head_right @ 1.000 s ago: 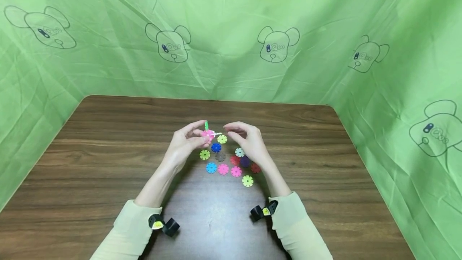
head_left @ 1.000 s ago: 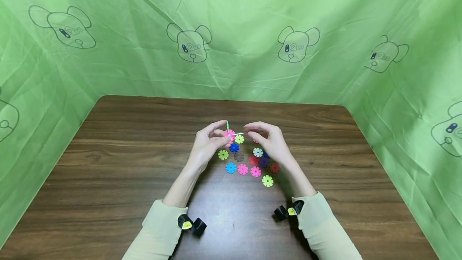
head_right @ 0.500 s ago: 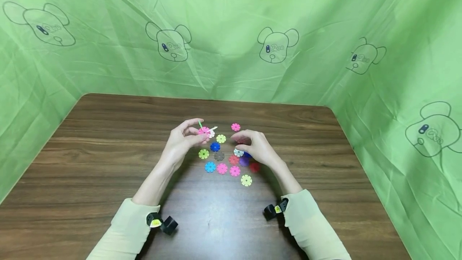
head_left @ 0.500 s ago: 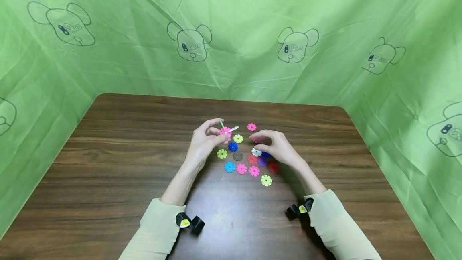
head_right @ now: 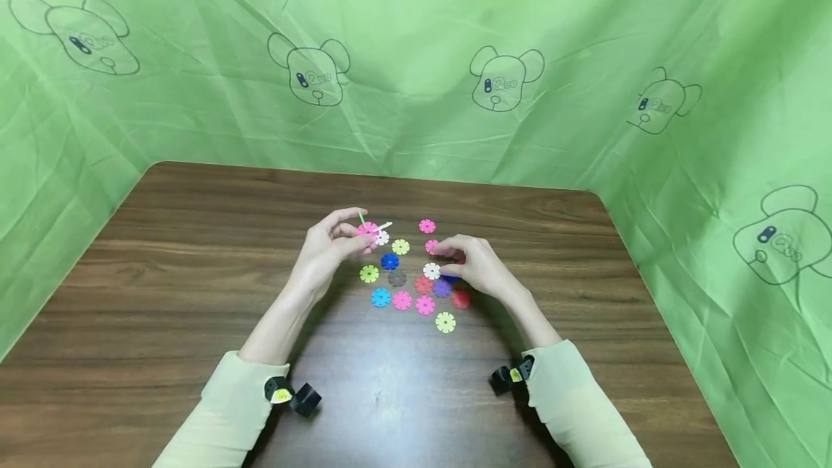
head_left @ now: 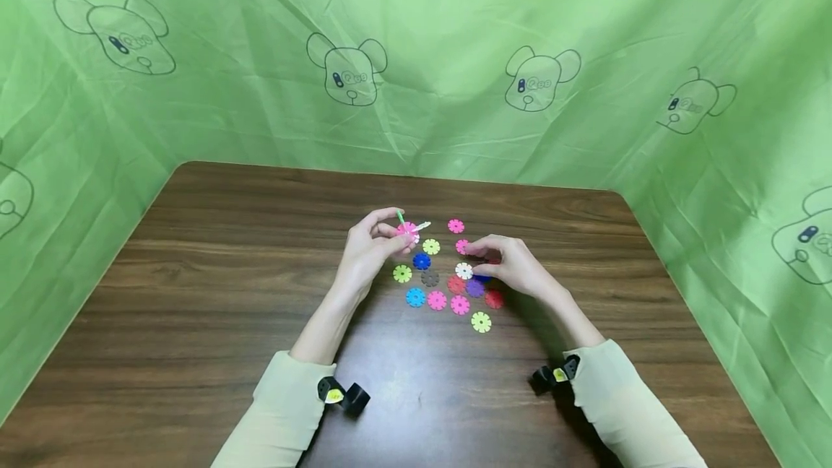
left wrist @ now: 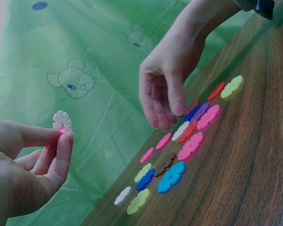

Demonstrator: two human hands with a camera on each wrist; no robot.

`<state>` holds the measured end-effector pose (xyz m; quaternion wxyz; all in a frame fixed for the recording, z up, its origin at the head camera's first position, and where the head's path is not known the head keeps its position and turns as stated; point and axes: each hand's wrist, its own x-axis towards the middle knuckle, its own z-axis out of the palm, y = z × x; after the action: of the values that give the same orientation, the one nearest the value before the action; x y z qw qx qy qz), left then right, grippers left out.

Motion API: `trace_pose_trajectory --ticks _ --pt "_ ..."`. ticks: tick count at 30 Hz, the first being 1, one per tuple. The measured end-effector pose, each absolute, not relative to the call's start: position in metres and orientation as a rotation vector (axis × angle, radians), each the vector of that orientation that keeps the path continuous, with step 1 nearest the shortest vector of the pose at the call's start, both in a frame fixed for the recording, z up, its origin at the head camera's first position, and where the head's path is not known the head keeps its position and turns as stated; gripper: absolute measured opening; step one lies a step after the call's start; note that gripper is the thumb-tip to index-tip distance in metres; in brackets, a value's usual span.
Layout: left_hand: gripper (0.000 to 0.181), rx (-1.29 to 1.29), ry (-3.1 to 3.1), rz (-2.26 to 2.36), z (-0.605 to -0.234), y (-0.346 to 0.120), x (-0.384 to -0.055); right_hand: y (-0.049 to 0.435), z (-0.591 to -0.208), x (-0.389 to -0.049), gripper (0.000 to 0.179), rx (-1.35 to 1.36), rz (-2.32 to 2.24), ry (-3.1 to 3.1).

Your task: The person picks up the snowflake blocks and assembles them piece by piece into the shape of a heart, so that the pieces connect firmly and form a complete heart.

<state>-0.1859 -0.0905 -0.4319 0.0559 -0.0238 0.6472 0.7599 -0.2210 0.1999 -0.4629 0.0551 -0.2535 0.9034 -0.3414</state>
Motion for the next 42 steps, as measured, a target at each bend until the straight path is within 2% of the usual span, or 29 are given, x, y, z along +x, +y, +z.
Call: trace_pose_trajectory --ticks 6,21,32,42 --pt "0.052 -0.073 1.962 2.302 -0.431 -0.091 -0.186 0.211 -0.465 -0.219 0.037 -0.792 -0.867 2.803" --pt "0.054 -0.058 1.914 2.315 -0.431 -0.091 -0.185 0.216 -0.470 -0.223 0.023 -0.772 -0.808 2.843" --pt "0.052 -0.018 2.208 2.240 -0.432 -0.089 -0.187 0.211 -0.464 -0.220 0.009 -0.752 -1.109 2.810" --pt "0.027 0.082 2.449 2.202 -0.429 -0.086 -0.183 0.176 -0.435 -0.210 0.011 -0.581 -1.647 2.773"
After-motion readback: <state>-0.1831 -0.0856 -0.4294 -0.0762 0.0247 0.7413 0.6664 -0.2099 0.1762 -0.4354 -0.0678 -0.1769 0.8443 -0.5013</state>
